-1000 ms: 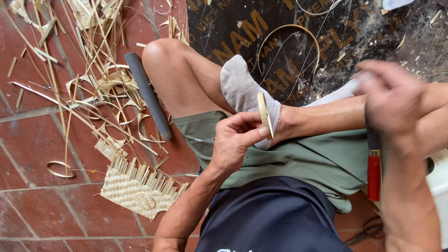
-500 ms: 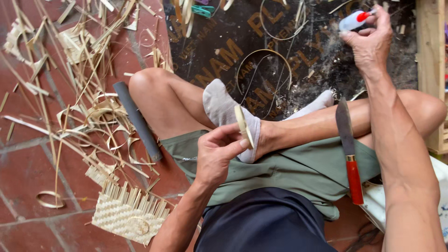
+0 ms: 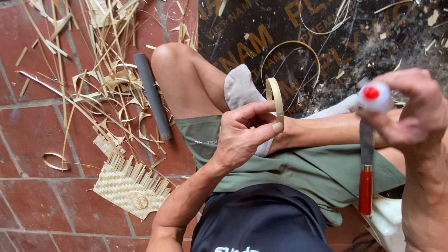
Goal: The person sits cross-legged and repeatedly forms thin bamboo strips into circular rings. They apply glue to the overlapping ends, press them together, and secure each ring with a small plastic clip while the glue sets. The person also uses a cylindrical tool to smooth or shape the bamboo strips before forming them.
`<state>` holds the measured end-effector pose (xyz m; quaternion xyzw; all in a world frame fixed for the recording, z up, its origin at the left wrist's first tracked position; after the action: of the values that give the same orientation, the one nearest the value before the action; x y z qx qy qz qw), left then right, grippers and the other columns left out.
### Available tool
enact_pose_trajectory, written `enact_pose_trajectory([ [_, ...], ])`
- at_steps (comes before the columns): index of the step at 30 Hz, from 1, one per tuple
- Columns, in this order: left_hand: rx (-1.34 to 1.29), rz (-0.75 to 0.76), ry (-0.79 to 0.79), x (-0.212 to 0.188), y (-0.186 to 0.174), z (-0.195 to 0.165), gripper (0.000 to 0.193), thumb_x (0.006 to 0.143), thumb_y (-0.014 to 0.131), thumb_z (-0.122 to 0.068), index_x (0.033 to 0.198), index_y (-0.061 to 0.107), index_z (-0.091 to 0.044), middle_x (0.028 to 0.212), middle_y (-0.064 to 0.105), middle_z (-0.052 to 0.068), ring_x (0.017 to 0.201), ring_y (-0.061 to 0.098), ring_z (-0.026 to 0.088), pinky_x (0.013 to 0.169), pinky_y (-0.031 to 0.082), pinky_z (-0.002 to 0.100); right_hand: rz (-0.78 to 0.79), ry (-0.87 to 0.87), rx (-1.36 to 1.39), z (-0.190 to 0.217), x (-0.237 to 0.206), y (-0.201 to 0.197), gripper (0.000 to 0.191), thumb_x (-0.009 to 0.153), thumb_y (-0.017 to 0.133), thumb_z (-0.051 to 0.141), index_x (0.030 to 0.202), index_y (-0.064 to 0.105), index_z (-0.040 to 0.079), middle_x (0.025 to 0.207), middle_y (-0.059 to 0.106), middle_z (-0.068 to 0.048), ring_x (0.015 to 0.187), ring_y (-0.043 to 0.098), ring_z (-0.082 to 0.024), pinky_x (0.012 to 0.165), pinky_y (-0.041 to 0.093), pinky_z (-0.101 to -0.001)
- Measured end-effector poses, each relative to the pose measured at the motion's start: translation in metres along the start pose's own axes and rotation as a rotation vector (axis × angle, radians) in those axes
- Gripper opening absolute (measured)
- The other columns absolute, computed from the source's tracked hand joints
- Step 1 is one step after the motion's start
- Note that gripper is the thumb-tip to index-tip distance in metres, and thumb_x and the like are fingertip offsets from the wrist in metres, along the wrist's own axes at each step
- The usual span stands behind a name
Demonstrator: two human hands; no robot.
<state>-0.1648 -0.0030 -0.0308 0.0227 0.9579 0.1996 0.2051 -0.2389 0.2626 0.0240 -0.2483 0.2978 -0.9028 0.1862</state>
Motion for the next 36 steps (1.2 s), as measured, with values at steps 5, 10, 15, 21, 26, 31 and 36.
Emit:
enact_pose_trajectory([
  [5, -0.003, 0.023, -0.045, -0.004, 0.006, 0.005, 0.036, 0.09, 0.077, -0.002, 0.125, 0.07, 0.003, 0.097, 0.073, 0.002, 0.084, 0.063, 0.005, 0.074, 0.054, 0.023, 0.088, -0.14, -0.088, 0.071, 0.012, 0.004, 0.047, 0.078, 0.088, 0.012, 0.117, 0.065, -0.003, 0.102, 0.072, -0.016, 0.085, 0.068, -0.027, 0.075, 0.05, -0.0399],
  [10, 0.029, 0.044, 0.003, -0.005, 0.01, 0.002, 0.036, 0.091, 0.076, -0.002, 0.126, 0.07, 0.004, 0.097, 0.073, 0.003, 0.086, 0.064, 0.005, 0.076, 0.055, 0.024, 0.17, -0.195, -0.196, 0.094, 0.027, 0.013, 0.043, 0.072, 0.09, 0.01, 0.107, 0.068, -0.004, 0.097, 0.073, -0.016, 0.078, 0.067, -0.03, 0.069, 0.046, -0.0407],
  [15, 0.055, 0.1, 0.041, -0.007, 0.012, -0.002, 0.037, 0.092, 0.073, -0.003, 0.129, 0.07, 0.003, 0.101, 0.073, 0.003, 0.09, 0.065, 0.005, 0.083, 0.055, 0.023, 0.213, -0.202, -0.216, 0.1, 0.036, 0.016, 0.048, 0.068, 0.09, 0.012, 0.108, 0.069, -0.005, 0.096, 0.072, -0.017, 0.079, 0.067, -0.029, 0.07, 0.046, -0.041],
  [21, 0.016, 0.134, -0.007, -0.007, 0.014, 0.0, 0.036, 0.093, 0.073, -0.003, 0.129, 0.069, 0.004, 0.099, 0.073, 0.003, 0.088, 0.063, 0.005, 0.079, 0.054, 0.022, 0.316, -0.168, -0.311, 0.111, 0.039, 0.013, 0.048, 0.07, 0.089, 0.012, 0.112, 0.071, -0.003, 0.098, 0.073, -0.014, 0.083, 0.069, -0.028, 0.073, 0.047, -0.0413],
  [26, -0.009, 0.127, -0.051, -0.006, 0.015, 0.004, 0.036, 0.093, 0.074, -0.003, 0.128, 0.069, 0.004, 0.097, 0.072, 0.002, 0.085, 0.061, 0.004, 0.075, 0.052, 0.021, 0.38, -0.2, -0.406, 0.125, 0.044, 0.013, 0.048, 0.071, 0.089, 0.011, 0.114, 0.072, -0.003, 0.096, 0.072, -0.012, 0.078, 0.068, -0.025, 0.068, 0.043, -0.04],
  [31, 0.015, 0.136, -0.041, -0.006, 0.016, 0.003, 0.036, 0.093, 0.073, -0.003, 0.128, 0.069, 0.004, 0.095, 0.072, 0.001, 0.084, 0.062, 0.004, 0.075, 0.053, 0.021, 0.419, -0.237, -0.429, 0.134, 0.049, 0.014, 0.046, 0.072, 0.086, 0.011, 0.113, 0.07, -0.005, 0.095, 0.072, -0.013, 0.081, 0.07, -0.027, 0.068, 0.043, -0.0399],
  [36, 0.041, 0.145, -0.033, -0.006, 0.015, 0.002, 0.036, 0.092, 0.074, -0.003, 0.127, 0.07, 0.004, 0.094, 0.072, 0.001, 0.083, 0.062, 0.004, 0.074, 0.053, 0.021, 0.436, -0.222, -0.436, 0.134, 0.047, 0.016, 0.045, 0.076, 0.085, 0.008, 0.115, 0.069, -0.007, 0.092, 0.07, -0.015, 0.079, 0.068, -0.029, 0.068, 0.047, -0.041],
])
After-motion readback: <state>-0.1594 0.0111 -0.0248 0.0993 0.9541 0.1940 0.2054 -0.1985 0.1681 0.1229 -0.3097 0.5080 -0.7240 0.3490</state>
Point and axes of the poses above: each hand's wrist, its own x-axis towards the middle knuckle, its own y-axis out of the palm, z = x × y, the point moved 8 cm from there along x, towards the middle knuckle
